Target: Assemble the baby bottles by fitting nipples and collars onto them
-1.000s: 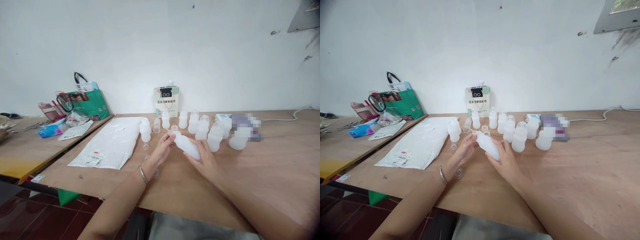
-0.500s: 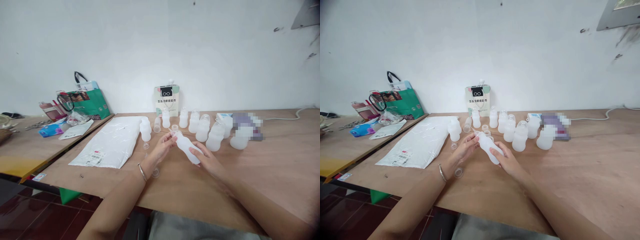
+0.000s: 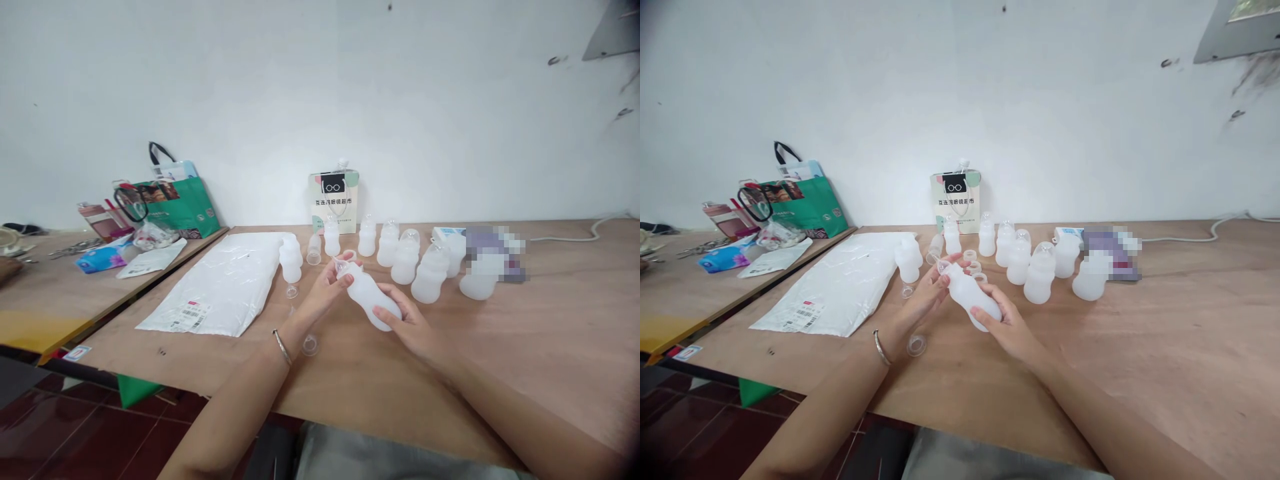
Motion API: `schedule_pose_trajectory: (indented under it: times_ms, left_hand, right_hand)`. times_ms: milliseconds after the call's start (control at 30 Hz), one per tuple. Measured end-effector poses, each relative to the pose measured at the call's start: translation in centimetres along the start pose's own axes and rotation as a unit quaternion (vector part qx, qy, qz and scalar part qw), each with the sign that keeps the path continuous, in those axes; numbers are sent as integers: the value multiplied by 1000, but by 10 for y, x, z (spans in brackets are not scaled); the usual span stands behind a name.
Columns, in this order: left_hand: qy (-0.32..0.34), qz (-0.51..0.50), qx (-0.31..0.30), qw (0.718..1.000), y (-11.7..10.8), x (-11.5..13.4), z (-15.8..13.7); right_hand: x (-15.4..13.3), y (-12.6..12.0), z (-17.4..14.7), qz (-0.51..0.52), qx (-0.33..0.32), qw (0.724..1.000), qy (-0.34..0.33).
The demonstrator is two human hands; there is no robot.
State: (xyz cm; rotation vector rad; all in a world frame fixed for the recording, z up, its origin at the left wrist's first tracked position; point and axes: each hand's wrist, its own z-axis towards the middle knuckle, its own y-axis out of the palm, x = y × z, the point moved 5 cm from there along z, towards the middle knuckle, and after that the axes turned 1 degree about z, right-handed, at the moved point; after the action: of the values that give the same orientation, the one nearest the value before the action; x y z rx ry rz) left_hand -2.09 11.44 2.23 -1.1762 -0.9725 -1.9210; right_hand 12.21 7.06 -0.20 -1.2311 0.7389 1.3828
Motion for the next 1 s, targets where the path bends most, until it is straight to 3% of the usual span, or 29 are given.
schedule_pose_trajectory:
  times_ms: [133,267,433,800,933,1000]
  left_hand:
    - [32,24,22,999,-3,3,1]
    - [46,29,18,998,-2,4,1]
    - [45,48,21,998,-3,3,1]
    - [48,51,12,997,1,6,-1]
    - [41,57,37,997,-2,2,0]
    - [32,58,41,997,-4,1,0]
  right_hand:
    - [3,-7,0,56,21,998,-33]
    - [2,-9,0,20,58,997,-56]
    - [2,-6,-1,-54,66,996,-28]
    - [-2,-12,1,-46,96,994,-32]
    - [-1,-8,0,-71,68,995,-13]
    - [-1,-6,0,-33,50,998,9]
